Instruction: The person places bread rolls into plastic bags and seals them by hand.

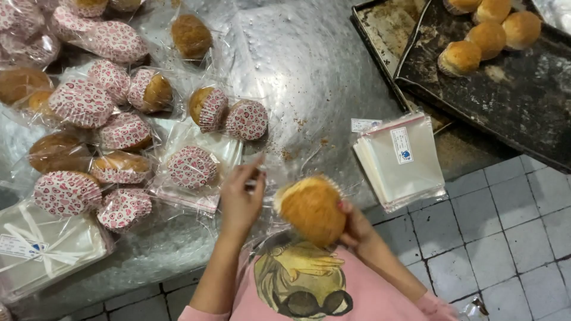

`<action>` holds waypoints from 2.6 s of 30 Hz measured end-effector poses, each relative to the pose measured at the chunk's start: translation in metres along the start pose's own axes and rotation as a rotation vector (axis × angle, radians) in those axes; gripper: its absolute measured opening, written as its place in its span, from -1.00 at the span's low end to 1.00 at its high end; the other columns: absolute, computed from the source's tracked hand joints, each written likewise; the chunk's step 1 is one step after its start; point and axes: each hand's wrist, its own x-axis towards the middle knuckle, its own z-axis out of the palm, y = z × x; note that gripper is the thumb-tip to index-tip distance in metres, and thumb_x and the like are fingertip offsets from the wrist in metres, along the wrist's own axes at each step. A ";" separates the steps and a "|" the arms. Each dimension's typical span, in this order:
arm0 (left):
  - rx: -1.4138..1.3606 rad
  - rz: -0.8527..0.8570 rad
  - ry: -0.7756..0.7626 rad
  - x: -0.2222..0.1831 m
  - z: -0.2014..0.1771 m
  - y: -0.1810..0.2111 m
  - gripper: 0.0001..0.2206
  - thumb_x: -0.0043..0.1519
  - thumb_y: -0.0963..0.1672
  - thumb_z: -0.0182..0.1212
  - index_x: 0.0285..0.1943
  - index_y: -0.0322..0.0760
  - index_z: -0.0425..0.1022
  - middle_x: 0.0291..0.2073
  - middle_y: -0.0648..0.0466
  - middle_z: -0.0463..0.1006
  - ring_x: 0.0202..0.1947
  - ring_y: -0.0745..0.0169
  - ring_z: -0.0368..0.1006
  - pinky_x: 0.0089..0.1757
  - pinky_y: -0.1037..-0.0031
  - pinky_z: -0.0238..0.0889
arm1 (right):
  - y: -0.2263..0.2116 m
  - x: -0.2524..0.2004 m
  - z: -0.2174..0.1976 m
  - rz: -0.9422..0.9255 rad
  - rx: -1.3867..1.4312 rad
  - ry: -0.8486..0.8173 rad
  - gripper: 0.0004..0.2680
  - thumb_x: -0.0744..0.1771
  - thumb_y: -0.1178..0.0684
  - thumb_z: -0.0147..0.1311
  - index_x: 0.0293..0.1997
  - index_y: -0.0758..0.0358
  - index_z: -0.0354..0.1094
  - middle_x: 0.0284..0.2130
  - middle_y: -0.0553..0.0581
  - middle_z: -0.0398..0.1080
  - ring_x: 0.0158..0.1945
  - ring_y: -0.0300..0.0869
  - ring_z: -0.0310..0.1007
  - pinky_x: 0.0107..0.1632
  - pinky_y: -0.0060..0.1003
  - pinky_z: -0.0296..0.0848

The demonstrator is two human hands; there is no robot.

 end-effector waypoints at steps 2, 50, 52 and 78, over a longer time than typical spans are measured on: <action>-0.019 0.023 -0.004 -0.006 0.011 -0.009 -0.75 0.20 -0.24 0.31 0.04 -0.21 0.66 -0.34 -0.13 0.58 -0.31 -0.14 0.59 -0.31 0.27 0.56 | 0.012 0.004 -0.005 -0.033 -0.038 -0.074 -0.52 0.24 -0.20 0.07 0.17 0.37 0.36 -0.12 0.44 0.49 -0.20 0.15 0.57 -0.25 0.10 0.60; 0.011 0.576 -0.050 -0.034 0.024 -0.005 -0.69 0.25 -0.22 0.24 0.16 -0.06 0.64 -0.57 0.08 0.42 -0.61 0.11 0.40 -0.45 0.38 0.38 | 0.038 0.030 -0.032 -0.277 0.085 0.065 -0.63 0.39 -0.17 -0.04 0.24 0.26 0.34 0.05 0.29 0.41 0.08 0.08 0.45 0.11 0.08 0.47; -0.010 0.544 -0.024 -0.033 0.027 -0.003 -0.67 0.27 -0.23 0.20 0.20 -0.07 0.62 -0.60 0.09 0.39 -0.62 0.14 0.39 -0.45 0.41 0.37 | 0.042 0.035 -0.046 -0.245 0.056 -0.040 -0.58 0.38 -0.20 -0.05 0.29 0.29 0.30 0.10 0.34 0.38 0.14 0.14 0.43 0.15 0.13 0.44; -0.771 -0.421 0.019 -0.007 -0.008 0.015 -0.20 0.39 0.20 -0.27 0.62 -0.40 -0.32 0.56 -0.34 -0.36 0.50 -0.48 -0.43 0.33 -0.18 -0.46 | -0.013 -0.018 0.017 -0.695 -0.593 -0.051 -0.71 0.42 0.04 -0.17 0.04 0.46 0.48 -0.07 0.32 0.48 -0.02 -0.04 0.47 0.04 -0.04 0.53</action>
